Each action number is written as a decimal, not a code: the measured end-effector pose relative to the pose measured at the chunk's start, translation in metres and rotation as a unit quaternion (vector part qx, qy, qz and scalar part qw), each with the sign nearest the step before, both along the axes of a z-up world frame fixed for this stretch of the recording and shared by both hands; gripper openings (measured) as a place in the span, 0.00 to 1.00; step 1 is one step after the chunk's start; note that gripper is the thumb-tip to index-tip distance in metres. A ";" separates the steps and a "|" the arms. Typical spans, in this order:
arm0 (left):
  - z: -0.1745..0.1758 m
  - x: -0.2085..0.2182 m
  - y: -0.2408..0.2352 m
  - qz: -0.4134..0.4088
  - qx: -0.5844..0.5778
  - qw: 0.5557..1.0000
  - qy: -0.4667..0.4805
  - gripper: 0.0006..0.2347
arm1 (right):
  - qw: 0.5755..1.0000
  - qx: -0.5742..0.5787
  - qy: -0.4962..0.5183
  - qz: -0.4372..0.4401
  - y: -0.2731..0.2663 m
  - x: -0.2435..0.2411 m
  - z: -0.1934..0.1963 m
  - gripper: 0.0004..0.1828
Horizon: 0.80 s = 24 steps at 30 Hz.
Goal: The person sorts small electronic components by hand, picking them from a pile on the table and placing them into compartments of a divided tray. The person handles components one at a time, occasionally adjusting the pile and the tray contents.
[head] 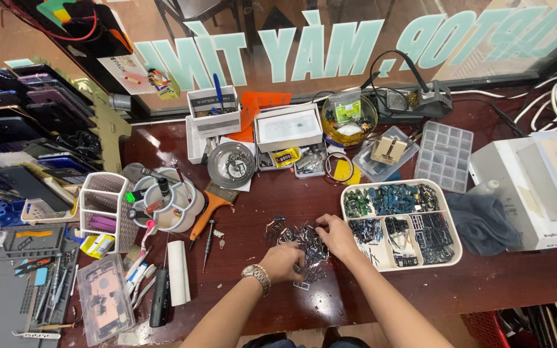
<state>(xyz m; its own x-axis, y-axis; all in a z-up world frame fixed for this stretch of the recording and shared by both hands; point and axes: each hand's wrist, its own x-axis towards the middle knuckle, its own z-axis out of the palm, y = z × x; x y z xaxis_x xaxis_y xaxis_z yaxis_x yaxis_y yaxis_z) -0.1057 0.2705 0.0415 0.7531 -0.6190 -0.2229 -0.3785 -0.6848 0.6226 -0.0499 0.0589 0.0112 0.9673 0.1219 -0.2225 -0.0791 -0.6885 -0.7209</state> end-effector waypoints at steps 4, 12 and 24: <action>-0.009 -0.008 -0.003 -0.025 0.066 0.997 0.011 0.13 | 1.000 -0.005 0.014 -0.002 -0.001 -0.004 0.005 0.13; -0.047 0.003 -0.002 0.039 0.047 0.996 -0.061 0.04 | 0.999 -0.013 0.016 0.039 -0.007 -0.017 0.037 0.09; -0.017 0.008 0.003 0.306 -0.079 0.942 0.109 0.06 | 0.907 -0.131 -0.022 0.401 -0.004 -0.047 0.080 0.21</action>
<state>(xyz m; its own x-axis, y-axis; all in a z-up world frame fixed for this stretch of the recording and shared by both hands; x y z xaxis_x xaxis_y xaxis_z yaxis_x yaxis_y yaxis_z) -0.0976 0.2739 0.0248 0.9270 -0.1220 -0.3547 0.2058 -0.6253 0.7528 -0.0972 0.0548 0.0915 0.6004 0.7381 -0.3077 0.5472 -0.6598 -0.5150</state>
